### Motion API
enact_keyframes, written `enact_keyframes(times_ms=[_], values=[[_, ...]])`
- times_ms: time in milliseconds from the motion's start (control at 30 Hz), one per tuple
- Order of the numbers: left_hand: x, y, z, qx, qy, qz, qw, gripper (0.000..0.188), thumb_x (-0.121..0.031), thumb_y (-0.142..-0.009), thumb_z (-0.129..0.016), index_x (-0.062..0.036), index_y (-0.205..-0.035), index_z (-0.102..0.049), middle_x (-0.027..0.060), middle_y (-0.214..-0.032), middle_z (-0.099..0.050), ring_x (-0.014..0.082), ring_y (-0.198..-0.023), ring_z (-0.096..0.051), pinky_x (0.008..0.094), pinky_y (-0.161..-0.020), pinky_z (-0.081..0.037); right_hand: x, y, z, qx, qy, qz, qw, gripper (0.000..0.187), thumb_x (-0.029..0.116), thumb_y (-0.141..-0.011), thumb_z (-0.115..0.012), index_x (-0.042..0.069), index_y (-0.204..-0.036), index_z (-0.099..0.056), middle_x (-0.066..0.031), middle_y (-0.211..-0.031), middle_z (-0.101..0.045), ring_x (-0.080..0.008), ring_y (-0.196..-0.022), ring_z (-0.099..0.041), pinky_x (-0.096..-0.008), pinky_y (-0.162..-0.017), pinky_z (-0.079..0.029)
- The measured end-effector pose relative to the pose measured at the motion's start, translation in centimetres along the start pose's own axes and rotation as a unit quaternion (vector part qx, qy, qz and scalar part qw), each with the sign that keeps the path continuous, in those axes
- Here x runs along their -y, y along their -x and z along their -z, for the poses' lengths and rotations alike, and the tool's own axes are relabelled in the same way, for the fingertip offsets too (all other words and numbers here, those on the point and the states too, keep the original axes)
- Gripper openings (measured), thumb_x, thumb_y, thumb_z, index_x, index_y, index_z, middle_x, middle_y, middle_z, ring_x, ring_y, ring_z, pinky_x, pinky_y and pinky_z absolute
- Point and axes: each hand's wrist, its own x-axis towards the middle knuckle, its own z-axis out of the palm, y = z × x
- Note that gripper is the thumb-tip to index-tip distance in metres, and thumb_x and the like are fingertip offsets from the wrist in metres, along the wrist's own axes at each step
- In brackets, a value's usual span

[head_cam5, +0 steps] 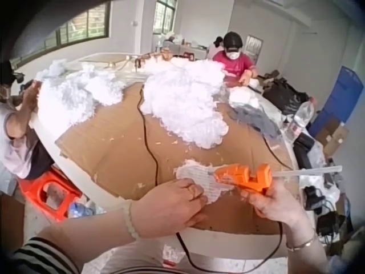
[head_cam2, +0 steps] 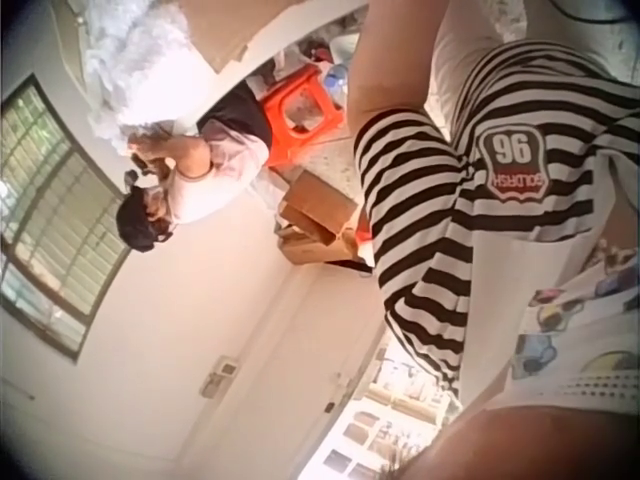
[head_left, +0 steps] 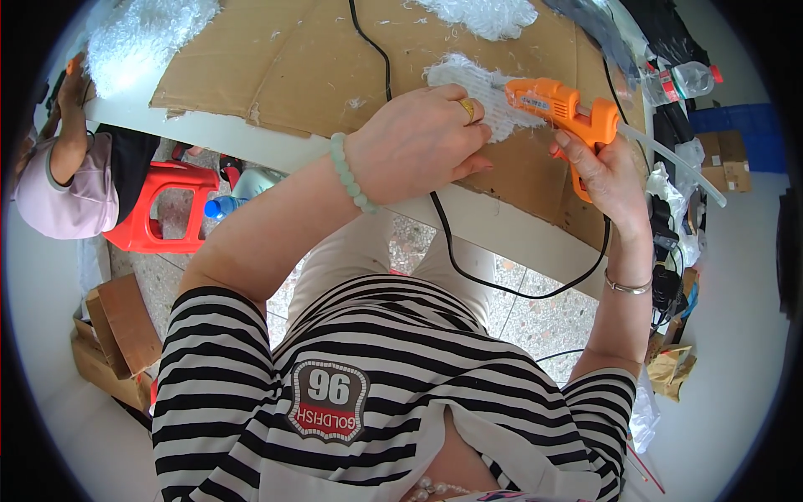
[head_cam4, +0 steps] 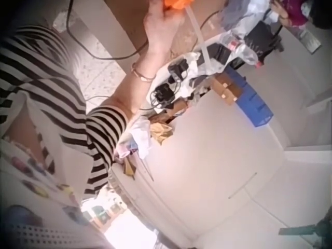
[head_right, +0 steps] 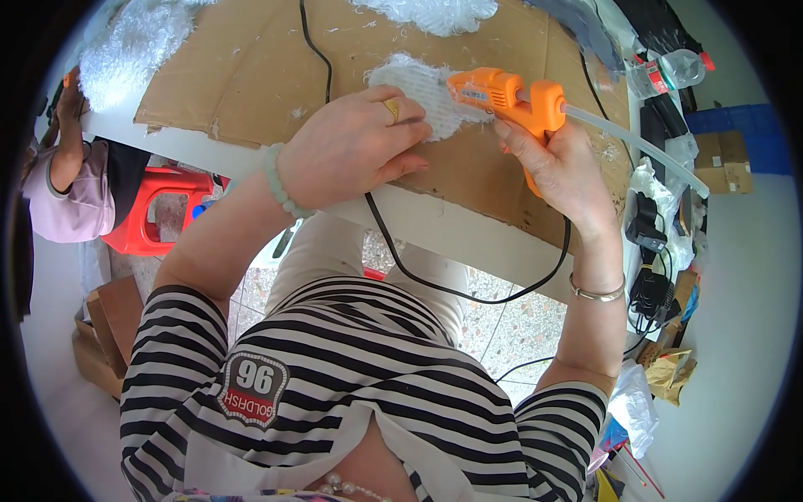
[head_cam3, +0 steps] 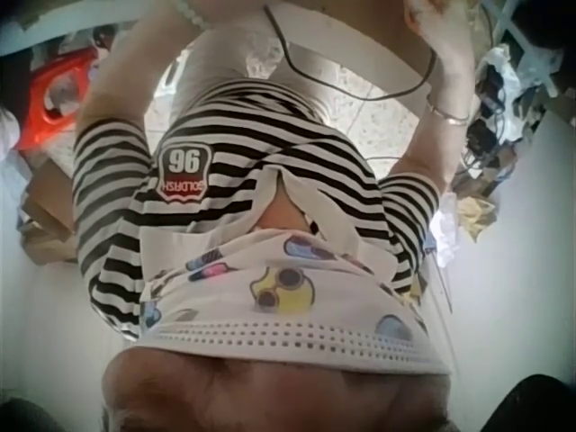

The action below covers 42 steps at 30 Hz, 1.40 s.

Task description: Applying hot glue to pieces of white cotton batting and joining them together on a workbench.

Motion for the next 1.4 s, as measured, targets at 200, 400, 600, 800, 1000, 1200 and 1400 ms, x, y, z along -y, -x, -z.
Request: enact_keyframes(times_ms=[200, 400, 600, 800, 1000, 1200, 1400], values=[[0.1, 0.1, 0.0, 0.007, 0.003, 0.005, 1.0, 0.024, -0.028, -0.074, -0.066, -0.0042, -0.078, -0.063, 0.0033, -0.078, -0.059, 0.021, -0.081, -0.055, 0.0308, -0.069, -0.048, -0.5, 0.2, 0.5, 0.004, -0.016, -0.024, 1.0, 0.029, 0.02, -0.088, -0.06, -0.002, -0.105, -0.053, -0.0031, -0.089, -0.058, -0.0094, -0.071, -0.055, -0.0231, -0.067, -0.045], [0.2, 0.1, -0.2, -0.001, 0.008, 0.004, 1.0, 0.024, -0.028, -0.074, -0.065, -0.0045, -0.078, -0.063, 0.0031, -0.077, -0.059, 0.0212, -0.081, -0.055, 0.0307, -0.069, -0.048, -1.1, 0.3, 0.8, -0.009, -0.029, -0.018, 0.999, 0.029, 0.021, -0.088, -0.06, -0.001, -0.105, -0.053, -0.0027, -0.088, -0.058, -0.0086, -0.069, -0.053, -0.0222, -0.064, -0.044], [0.1, 0.1, 0.0, 0.002, 0.002, 0.005, 1.0, 0.023, -0.027, -0.075, -0.065, -0.0045, -0.078, -0.063, 0.0033, -0.078, -0.059, 0.021, -0.081, -0.055, 0.0304, -0.069, -0.048, -1.4, 1.0, 1.7, -0.021, -0.006, -0.036, 0.999, 0.028, 0.022, -0.088, -0.059, 0.0, -0.104, -0.055, -0.0016, -0.087, -0.058, -0.0078, -0.067, -0.052, -0.0215, -0.061, -0.042], [0.1, 0.1, 0.0, -0.002, 0.008, 0.005, 1.0, 0.022, -0.026, -0.074, -0.066, -0.0045, -0.077, -0.063, 0.0035, -0.078, -0.058, 0.0206, -0.08, -0.055, 0.0303, -0.069, -0.048, -1.8, 1.5, 2.5, -0.043, -0.029, -0.046, 0.998, 0.03, 0.022, -0.088, -0.059, 0.0, -0.108, -0.054, -0.0017, -0.09, -0.058, -0.0075, -0.067, -0.052, -0.0212, -0.061, -0.042], [0.1, 0.0, -0.1, -0.006, 0.021, 0.003, 1.0, 0.02, -0.023, -0.073, -0.067, -0.0046, -0.075, -0.062, 0.0038, -0.077, -0.057, 0.0209, -0.079, -0.054, 0.0308, -0.069, -0.048, -2.3, 1.8, 2.3, -0.042, -0.066, -0.02, 0.997, 0.033, 0.021, -0.088, -0.058, -0.001, -0.113, -0.052, -0.0031, -0.094, -0.058, -0.0082, -0.071, -0.052, -0.0217, -0.065, -0.042], [0.1, 0.0, -0.1, -0.007, 0.018, 0.005, 1.0, 0.02, -0.023, -0.072, -0.067, -0.0045, -0.075, -0.062, 0.0039, -0.077, -0.057, 0.0207, -0.079, -0.054, 0.0305, -0.07, -0.047, -2.6, 1.6, 1.6, -0.037, -0.034, -0.043, 0.998, 0.031, 0.021, -0.088, -0.059, 0.0, -0.11, -0.053, -0.0029, -0.093, -0.058, -0.0083, -0.071, -0.052, -0.022, -0.066, -0.043], [0.0, 0.1, 0.1, -0.003, 0.018, 0.01, 1.0, 0.019, -0.023, -0.072, -0.067, -0.0047, -0.075, -0.062, 0.004, -0.078, -0.057, 0.0208, -0.08, -0.054, 0.0307, -0.07, -0.048, -2.5, 2.0, 1.8, -0.07, -0.025, -0.058, 0.996, 0.031, 0.022, -0.088, -0.058, 0.0, -0.109, -0.053, -0.0018, -0.091, -0.06, -0.0074, -0.068, -0.052, -0.0216, -0.062, -0.042]])
